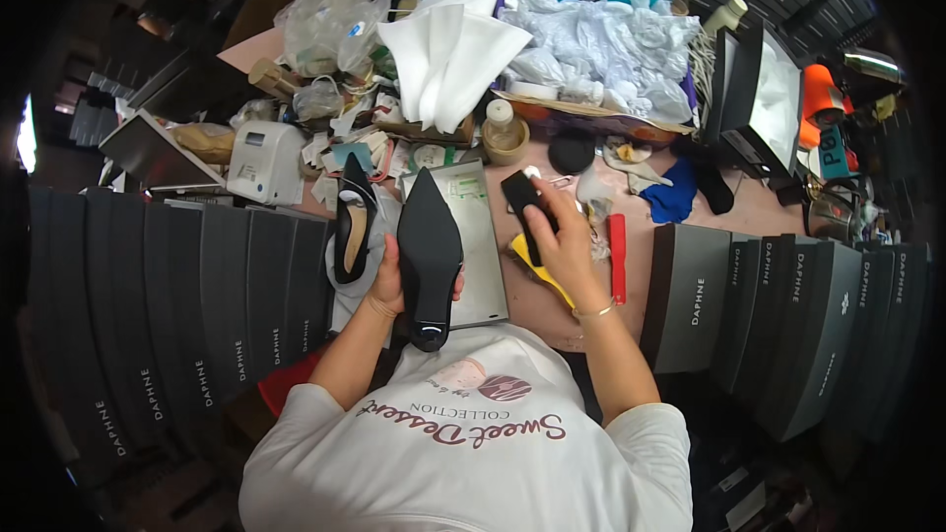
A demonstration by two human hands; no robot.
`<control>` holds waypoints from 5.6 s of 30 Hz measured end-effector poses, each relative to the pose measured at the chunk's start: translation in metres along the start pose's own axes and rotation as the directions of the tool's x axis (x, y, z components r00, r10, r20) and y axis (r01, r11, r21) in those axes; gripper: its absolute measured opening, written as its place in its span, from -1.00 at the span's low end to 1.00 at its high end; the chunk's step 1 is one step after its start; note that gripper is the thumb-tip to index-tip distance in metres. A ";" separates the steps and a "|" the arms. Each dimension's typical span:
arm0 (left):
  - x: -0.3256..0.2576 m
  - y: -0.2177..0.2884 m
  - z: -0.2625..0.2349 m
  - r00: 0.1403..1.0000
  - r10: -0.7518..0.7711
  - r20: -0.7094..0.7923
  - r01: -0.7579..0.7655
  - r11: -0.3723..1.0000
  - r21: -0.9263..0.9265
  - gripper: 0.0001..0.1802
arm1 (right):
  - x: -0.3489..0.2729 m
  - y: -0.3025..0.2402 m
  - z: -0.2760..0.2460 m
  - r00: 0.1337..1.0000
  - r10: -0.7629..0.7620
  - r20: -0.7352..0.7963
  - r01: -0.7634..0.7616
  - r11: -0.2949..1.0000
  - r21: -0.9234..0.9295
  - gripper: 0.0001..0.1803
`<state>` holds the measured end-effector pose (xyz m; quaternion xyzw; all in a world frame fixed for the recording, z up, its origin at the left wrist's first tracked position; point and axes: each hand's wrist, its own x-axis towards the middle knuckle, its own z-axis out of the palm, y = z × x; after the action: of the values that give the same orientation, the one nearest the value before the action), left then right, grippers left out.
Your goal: Cleaning shoes with a cloth and packing them into dust bags and shoeboxes.
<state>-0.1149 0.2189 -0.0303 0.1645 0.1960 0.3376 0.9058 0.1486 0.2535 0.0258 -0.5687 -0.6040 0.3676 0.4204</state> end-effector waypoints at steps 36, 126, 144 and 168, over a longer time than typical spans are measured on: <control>-0.056 -0.044 -0.007 0.955 0.242 -0.171 -0.243 0.970 0.017 -0.08 | -0.104 -0.051 0.073 0.606 -0.391 0.693 0.409 0.900 0.150 -0.73; -0.024 -0.072 -0.063 0.657 0.648 -0.386 -0.417 0.739 0.529 -0.65 | -0.062 -0.052 0.044 0.525 0.219 0.823 0.080 0.950 -0.303 -0.78; -0.071 -0.033 -0.030 0.794 0.012 -0.607 0.358 0.798 0.485 -0.38 | -0.056 -0.012 0.037 0.833 -0.081 0.548 0.304 0.893 -0.331 -0.69; -0.079 -0.038 0.023 0.941 -0.155 -0.302 0.102 0.978 -0.184 -0.42 | -0.056 -0.047 0.099 0.901 -0.251 0.354 0.180 0.959 0.220 -0.73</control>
<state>-0.1384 0.1346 -0.0070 0.0197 0.3193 0.3144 0.8938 0.0394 0.1974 0.0272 -0.3755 -0.6969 0.4751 0.3842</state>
